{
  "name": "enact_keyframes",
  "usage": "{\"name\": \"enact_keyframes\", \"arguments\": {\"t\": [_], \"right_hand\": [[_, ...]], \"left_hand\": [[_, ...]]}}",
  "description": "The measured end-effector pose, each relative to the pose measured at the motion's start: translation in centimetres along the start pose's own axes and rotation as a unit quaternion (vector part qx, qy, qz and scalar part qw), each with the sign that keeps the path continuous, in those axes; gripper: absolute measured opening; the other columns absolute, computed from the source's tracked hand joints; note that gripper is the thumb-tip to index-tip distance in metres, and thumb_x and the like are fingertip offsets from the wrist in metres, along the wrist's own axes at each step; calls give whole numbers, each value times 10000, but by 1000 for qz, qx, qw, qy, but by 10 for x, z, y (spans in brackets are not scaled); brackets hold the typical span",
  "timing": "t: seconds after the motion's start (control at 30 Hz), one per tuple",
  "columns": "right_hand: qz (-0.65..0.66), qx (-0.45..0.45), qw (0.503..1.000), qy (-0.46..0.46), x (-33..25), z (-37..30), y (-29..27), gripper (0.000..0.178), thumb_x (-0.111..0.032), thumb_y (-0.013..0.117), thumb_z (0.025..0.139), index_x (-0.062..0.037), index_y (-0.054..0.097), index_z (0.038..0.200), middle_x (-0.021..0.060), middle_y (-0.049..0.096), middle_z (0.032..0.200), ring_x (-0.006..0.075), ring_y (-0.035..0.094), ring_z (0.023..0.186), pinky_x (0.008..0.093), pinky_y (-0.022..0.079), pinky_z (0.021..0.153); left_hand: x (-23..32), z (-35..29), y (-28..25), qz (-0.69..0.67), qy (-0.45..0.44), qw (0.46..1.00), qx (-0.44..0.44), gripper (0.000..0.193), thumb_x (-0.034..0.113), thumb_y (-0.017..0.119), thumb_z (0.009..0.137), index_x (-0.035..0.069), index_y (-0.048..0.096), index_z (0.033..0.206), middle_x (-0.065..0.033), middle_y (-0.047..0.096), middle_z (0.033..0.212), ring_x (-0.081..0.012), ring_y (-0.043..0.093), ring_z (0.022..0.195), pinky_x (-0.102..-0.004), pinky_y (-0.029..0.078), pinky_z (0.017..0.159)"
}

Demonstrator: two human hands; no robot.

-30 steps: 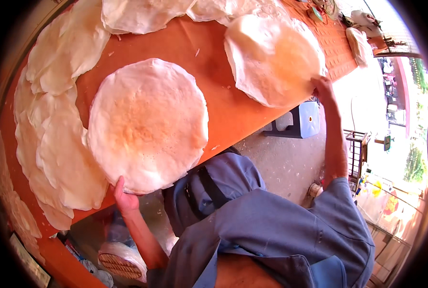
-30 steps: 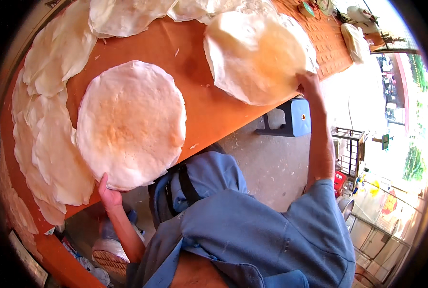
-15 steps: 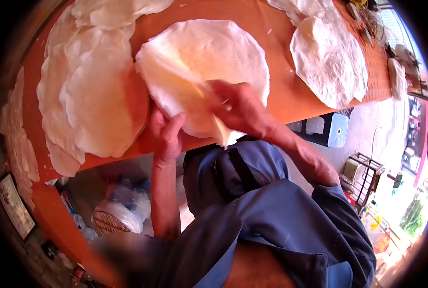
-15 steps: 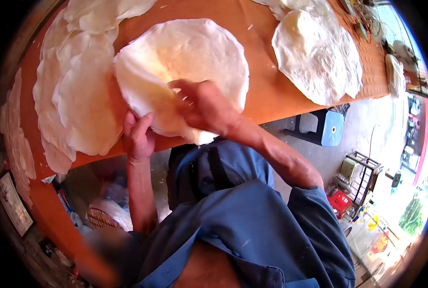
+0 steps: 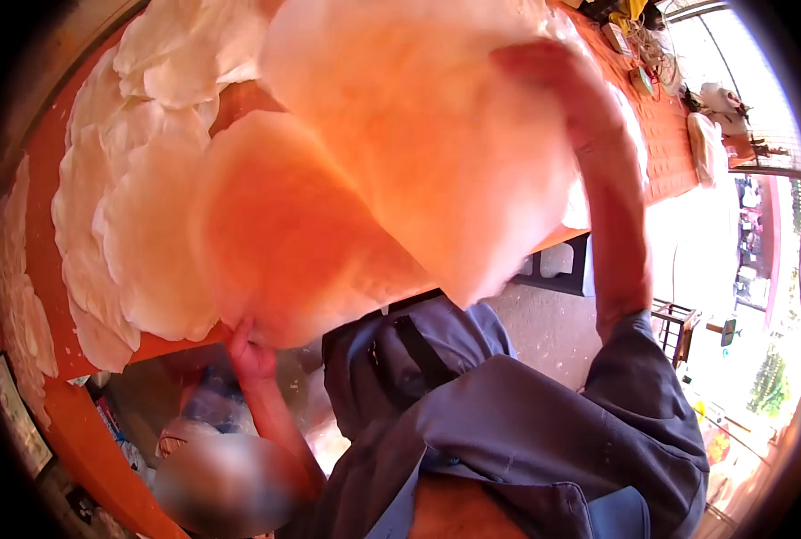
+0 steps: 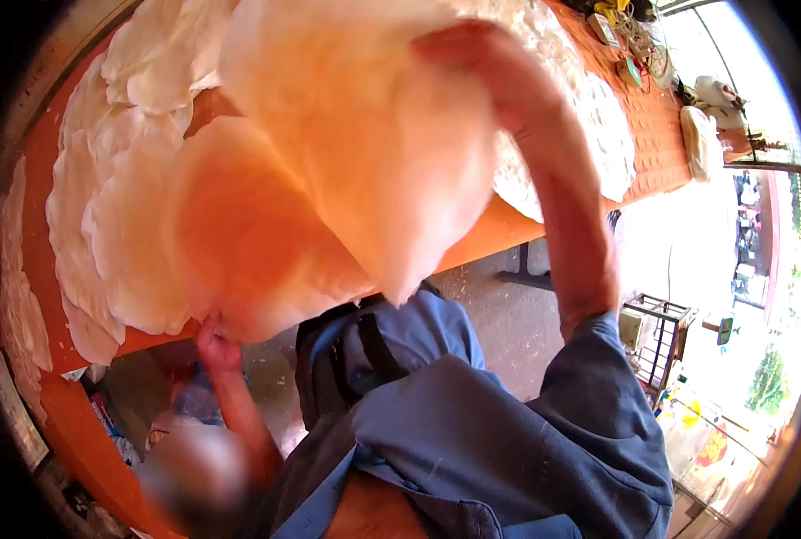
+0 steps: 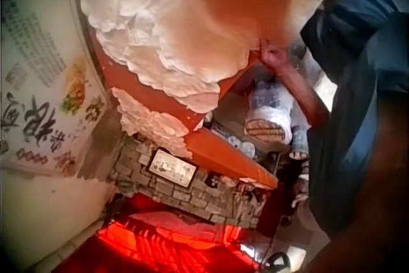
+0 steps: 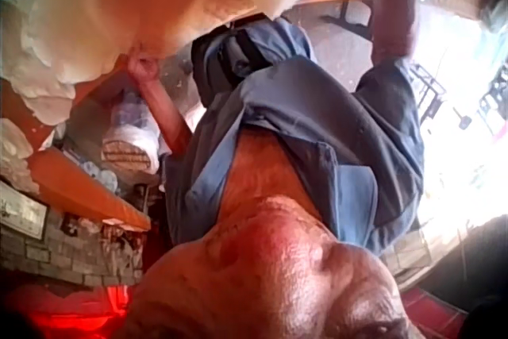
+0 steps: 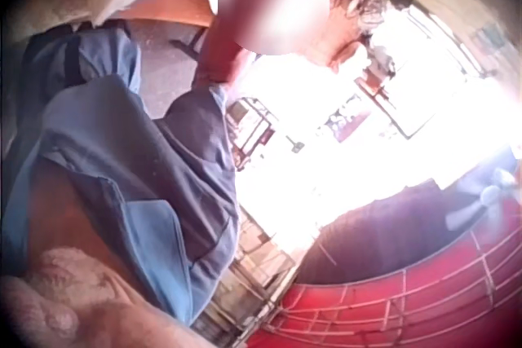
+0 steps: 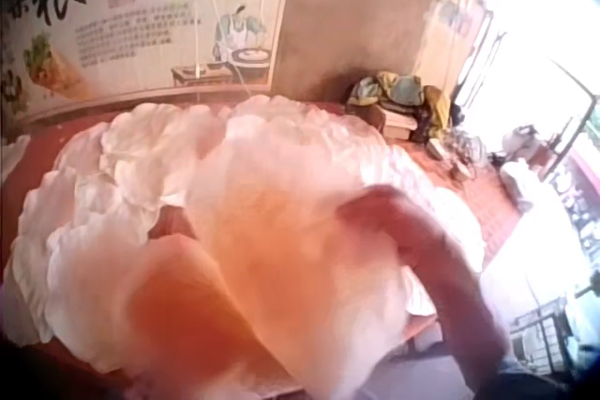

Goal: The person places a stack of thin dough wrappers onto a table, separates individual sheets from the stack by hand, and lays them across the table surface.

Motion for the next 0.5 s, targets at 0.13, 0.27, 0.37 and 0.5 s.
{"name": "enact_keyframes", "arguments": {"t": [0.13,0.27,0.37,0.5], "right_hand": [[268,92,951,119,-65,39,-29,285,-85,596,854,76,612,1088,150,683,1007,214,676,871,321,551,814],[281,27,959,-38,-65,80,-66,267,-69,573,859,87,598,1074,149,670,1018,243,673,883,351,536,864],[304,100,943,-92,-47,37,-117,195,-90,578,891,32,645,1028,113,677,919,216,640,970,327,508,874],[141,377,911,85,67,-39,-147,324,-190,648,882,43,575,1095,117,656,949,214,660,780,362,582,693]], "left_hand": [[-14,19,-31,60,-48,997,1,463,25,573,849,16,502,1307,-110,576,1271,-241,567,1148,-387,445,997],[-31,13,6,212,41,975,54,445,53,587,837,-13,515,1272,-105,568,1268,-230,548,1156,-367,437,996],[-30,8,24,162,38,985,46,484,45,590,823,-10,491,1293,-98,547,1298,-244,521,1194,-381,422,1018],[-21,-11,26,127,2,991,33,521,124,581,861,2,451,1351,-104,516,1353,-266,499,1231,-411,401,1042]]}}
Point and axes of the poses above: each hand's wrist, its own z-axis towards the middle knuckle, its own y-axis out of the palm, x = y × z, the point moved 1 cm from there along z, towards the middle knuckle
